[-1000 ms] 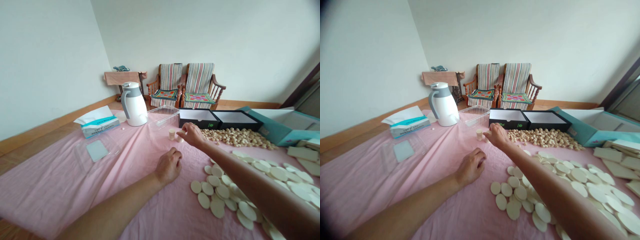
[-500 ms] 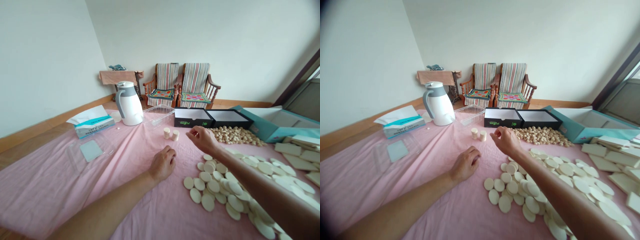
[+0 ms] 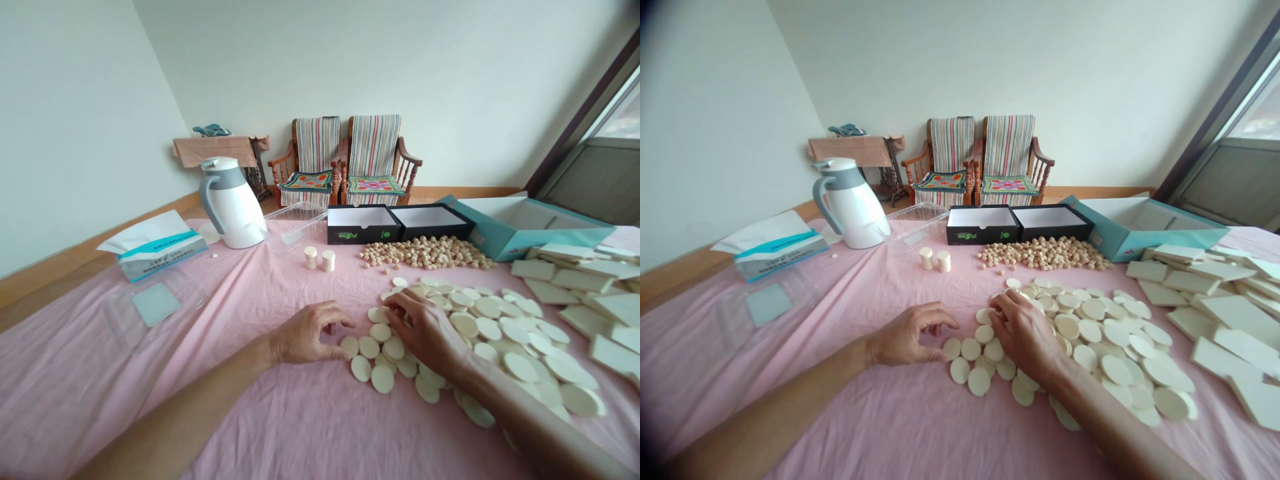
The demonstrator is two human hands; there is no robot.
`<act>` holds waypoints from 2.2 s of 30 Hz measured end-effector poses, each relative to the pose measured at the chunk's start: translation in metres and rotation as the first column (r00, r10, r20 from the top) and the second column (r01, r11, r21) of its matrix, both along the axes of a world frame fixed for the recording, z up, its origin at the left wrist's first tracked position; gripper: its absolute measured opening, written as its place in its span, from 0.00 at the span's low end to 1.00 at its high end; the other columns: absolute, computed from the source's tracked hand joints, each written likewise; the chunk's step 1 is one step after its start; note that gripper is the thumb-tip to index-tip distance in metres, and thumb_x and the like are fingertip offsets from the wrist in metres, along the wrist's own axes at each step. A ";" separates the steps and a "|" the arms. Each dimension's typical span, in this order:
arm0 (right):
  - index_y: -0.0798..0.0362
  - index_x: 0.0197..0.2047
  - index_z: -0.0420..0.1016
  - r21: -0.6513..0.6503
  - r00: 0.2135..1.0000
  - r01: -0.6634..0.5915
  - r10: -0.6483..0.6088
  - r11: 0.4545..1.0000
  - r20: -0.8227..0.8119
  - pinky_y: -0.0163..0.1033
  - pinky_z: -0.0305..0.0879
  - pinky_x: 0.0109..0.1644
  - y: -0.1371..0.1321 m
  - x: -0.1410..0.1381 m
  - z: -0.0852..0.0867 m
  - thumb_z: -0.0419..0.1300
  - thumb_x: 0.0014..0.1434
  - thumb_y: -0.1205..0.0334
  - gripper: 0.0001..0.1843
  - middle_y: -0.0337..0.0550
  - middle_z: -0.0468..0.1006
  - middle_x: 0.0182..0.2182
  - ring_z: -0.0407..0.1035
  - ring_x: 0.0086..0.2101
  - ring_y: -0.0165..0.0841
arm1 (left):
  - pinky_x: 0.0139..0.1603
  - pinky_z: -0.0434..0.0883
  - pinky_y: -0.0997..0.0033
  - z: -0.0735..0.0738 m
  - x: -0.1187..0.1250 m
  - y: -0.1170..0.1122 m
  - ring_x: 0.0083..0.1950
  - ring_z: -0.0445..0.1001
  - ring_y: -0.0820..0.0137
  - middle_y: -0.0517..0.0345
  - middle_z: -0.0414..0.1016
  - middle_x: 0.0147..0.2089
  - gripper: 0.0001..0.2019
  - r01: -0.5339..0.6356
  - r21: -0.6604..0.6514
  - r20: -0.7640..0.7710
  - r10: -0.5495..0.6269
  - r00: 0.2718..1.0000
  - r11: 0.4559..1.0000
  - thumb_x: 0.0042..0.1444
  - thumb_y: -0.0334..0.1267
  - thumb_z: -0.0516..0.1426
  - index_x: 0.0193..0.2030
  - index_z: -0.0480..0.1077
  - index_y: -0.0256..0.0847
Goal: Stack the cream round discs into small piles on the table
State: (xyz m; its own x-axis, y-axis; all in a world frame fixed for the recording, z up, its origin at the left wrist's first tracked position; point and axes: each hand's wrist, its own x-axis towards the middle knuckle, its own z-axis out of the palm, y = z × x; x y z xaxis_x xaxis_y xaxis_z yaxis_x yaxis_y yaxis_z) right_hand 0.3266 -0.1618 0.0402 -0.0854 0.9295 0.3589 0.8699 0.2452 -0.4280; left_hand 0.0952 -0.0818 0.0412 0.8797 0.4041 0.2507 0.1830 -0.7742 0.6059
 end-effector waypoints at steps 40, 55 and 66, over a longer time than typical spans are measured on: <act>0.52 0.41 0.70 0.044 0.999 -0.031 0.033 0.999 -0.037 0.37 0.62 0.35 -0.003 0.008 -0.006 0.48 0.61 0.63 0.11 0.45 0.71 0.34 0.67 0.31 0.32 | 0.34 0.68 0.75 0.012 0.024 0.012 0.32 0.70 0.74 0.55 0.74 0.37 0.08 -0.179 -0.056 -0.064 0.176 0.982 0.982 0.54 0.36 0.56 0.39 0.73 0.38; 0.52 0.40 0.71 -0.006 0.999 -0.035 0.034 0.999 -0.031 0.38 0.63 0.38 -0.004 0.004 -0.005 0.48 0.61 0.64 0.11 0.45 0.71 0.33 0.67 0.33 0.33 | 0.34 0.66 0.73 -0.004 0.055 -0.027 0.34 0.69 0.71 0.58 0.70 0.33 0.11 -0.289 -0.023 -0.052 0.288 0.956 0.957 0.47 0.30 0.58 0.40 0.72 0.40; 0.52 0.40 0.71 0.004 0.998 -0.064 0.064 0.998 -0.024 0.38 0.64 0.37 -0.003 0.005 -0.007 0.48 0.61 0.63 0.11 0.45 0.71 0.32 0.67 0.31 0.32 | 0.31 0.66 0.74 -0.008 0.056 -0.027 0.33 0.68 0.71 0.57 0.70 0.32 0.07 -0.305 0.005 -0.018 0.305 0.952 0.952 0.46 0.34 0.60 0.34 0.71 0.38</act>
